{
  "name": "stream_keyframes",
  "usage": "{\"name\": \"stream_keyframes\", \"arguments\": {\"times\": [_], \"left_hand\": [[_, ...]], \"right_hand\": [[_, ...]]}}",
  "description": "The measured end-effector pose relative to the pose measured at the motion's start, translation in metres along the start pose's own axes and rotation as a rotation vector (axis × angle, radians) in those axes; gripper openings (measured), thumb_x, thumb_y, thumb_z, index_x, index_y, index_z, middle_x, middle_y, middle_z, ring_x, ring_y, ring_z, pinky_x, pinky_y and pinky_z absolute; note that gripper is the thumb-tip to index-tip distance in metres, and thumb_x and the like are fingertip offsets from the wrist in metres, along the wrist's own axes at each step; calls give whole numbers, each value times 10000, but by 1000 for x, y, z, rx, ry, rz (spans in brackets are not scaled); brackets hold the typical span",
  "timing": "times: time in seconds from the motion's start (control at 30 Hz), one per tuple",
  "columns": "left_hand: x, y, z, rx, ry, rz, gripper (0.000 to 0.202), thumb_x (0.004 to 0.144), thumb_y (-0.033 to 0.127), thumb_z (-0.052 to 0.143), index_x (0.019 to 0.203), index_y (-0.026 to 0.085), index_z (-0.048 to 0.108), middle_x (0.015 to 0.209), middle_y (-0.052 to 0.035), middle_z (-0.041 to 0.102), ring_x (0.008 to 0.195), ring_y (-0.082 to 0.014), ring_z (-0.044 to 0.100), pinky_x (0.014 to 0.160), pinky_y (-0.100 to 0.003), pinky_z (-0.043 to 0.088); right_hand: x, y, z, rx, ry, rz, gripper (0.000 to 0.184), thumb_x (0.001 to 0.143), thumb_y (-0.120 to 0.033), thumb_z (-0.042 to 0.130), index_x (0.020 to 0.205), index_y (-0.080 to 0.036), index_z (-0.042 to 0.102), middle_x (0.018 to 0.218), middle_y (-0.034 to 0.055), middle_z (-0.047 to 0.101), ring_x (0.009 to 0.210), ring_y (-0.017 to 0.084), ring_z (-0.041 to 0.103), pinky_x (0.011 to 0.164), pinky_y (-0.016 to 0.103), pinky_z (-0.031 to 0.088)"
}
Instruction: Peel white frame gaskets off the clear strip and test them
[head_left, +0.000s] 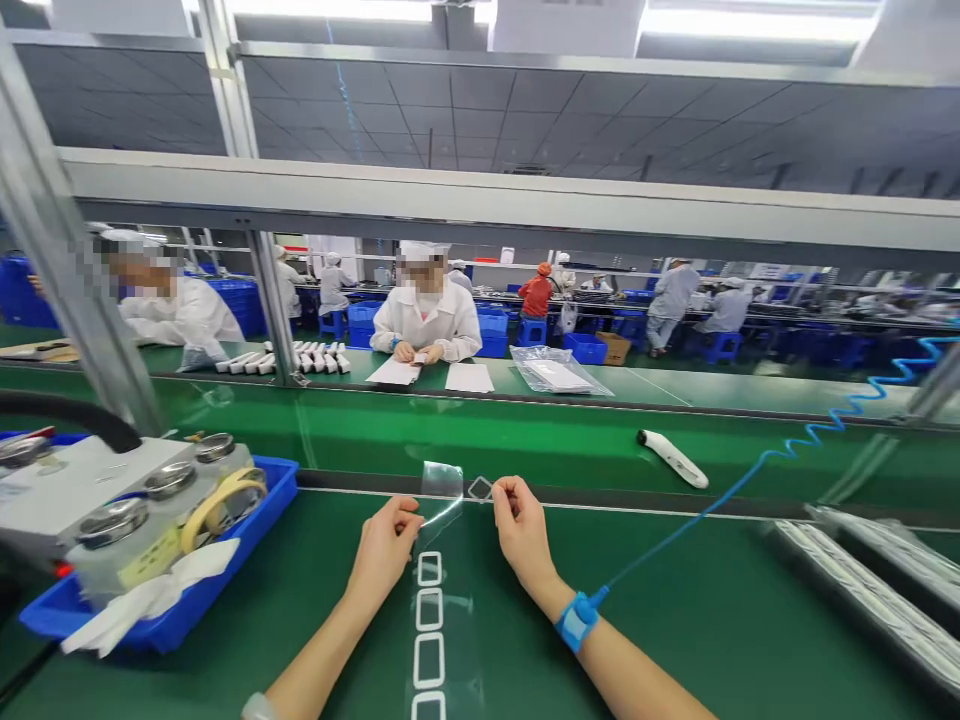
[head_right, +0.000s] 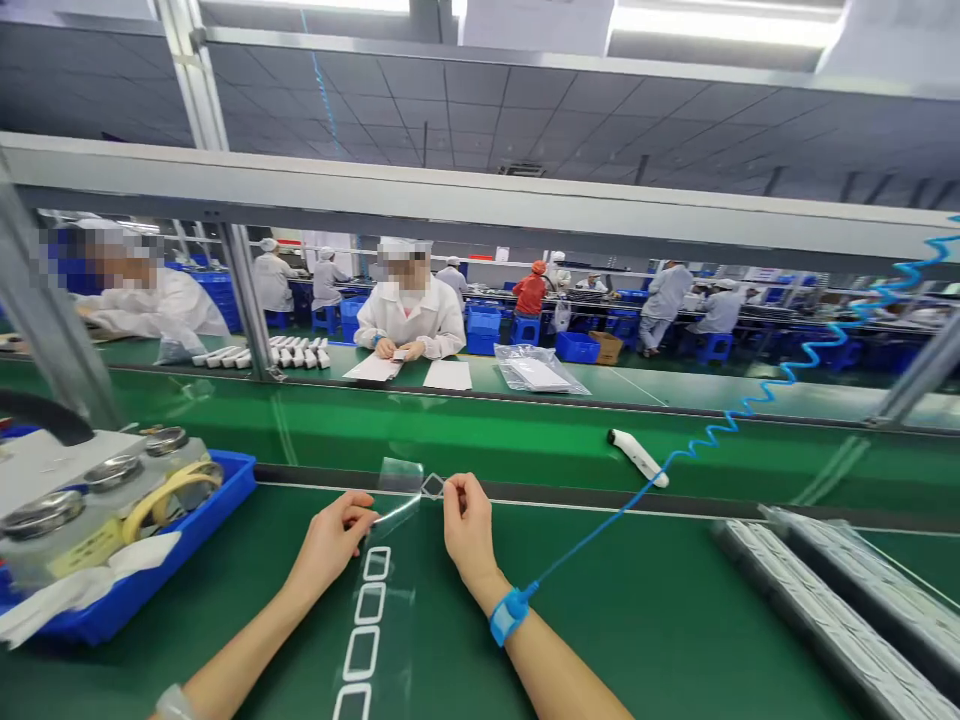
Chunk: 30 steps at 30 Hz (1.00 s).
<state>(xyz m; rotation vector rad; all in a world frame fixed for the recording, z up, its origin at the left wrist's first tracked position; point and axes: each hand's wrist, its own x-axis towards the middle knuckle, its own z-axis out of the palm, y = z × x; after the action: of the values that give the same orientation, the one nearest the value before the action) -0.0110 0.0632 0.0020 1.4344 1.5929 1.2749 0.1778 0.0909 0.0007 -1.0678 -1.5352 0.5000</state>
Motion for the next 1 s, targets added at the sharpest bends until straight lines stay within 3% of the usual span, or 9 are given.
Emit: {"name": "stream_keyframes", "arguments": {"times": [0.13,0.23,0.33,0.4,0.5,0.6,0.7,0.83,1.0], "left_hand": [[8,-4,8,-19,-49,-18,280,674,396,570,852,181,558,584,0,645,474,-151,536,455,-256,477],[10,-7,13,2,-71,-13,295,691,410,574,873,179,578,650,-15,661,528,-159,558,477,-258,490],[9,-12,14,24,-82,23,306,714,402,569,921,179,596,722,-29,652,623,-183,586,481,-262,494],[8,-14,13,34,-72,40,303,710,386,580,935,184,602,718,-20,630,626,-182,582,492,-265,491],[6,-14,12,-3,-7,42,299,667,350,616,921,194,611,679,10,587,550,-154,543,495,-265,468],[4,-7,11,-106,65,18,279,640,349,627,870,193,623,719,6,577,516,-138,511,480,-266,436],[-4,7,13,-174,85,17,237,656,372,612,806,193,648,815,-33,619,654,-172,561,579,-280,446],[-28,29,22,-303,28,-36,309,662,438,625,784,158,674,767,-75,673,729,-211,601,689,-311,455],[-57,42,25,-592,98,-183,547,646,633,604,834,120,599,779,-108,664,735,-211,630,661,-302,477]], "right_hand": [[41,38,-61,-206,156,105,263,882,-380,376,820,-173,526,619,5,515,531,157,492,513,256,438],[71,64,-126,-413,289,200,258,815,-290,434,978,-127,549,845,104,593,768,232,569,708,348,471],[88,82,-182,-636,395,332,549,721,-215,526,1240,-52,456,1109,249,513,1048,389,480,859,532,360],[94,91,-206,-727,400,433,683,684,-186,555,1324,-19,385,1109,302,500,1062,465,452,835,593,324],[98,99,-220,-769,342,550,732,672,-145,531,1359,17,335,902,276,583,876,454,554,714,535,393],[96,98,-205,-754,290,559,729,711,-158,490,1387,2,271,791,184,609,778,378,587,662,441,425],[79,79,-163,-658,173,388,715,744,-197,482,1403,-71,236,709,49,592,674,262,589,640,338,444],[30,25,-83,-476,-25,-134,616,848,-250,405,1418,-135,202,668,-22,516,497,164,512,520,261,440],[-28,-43,-8,-517,-105,-882,435,925,-163,311,1360,-167,328,733,36,586,620,199,566,619,308,456]]}}
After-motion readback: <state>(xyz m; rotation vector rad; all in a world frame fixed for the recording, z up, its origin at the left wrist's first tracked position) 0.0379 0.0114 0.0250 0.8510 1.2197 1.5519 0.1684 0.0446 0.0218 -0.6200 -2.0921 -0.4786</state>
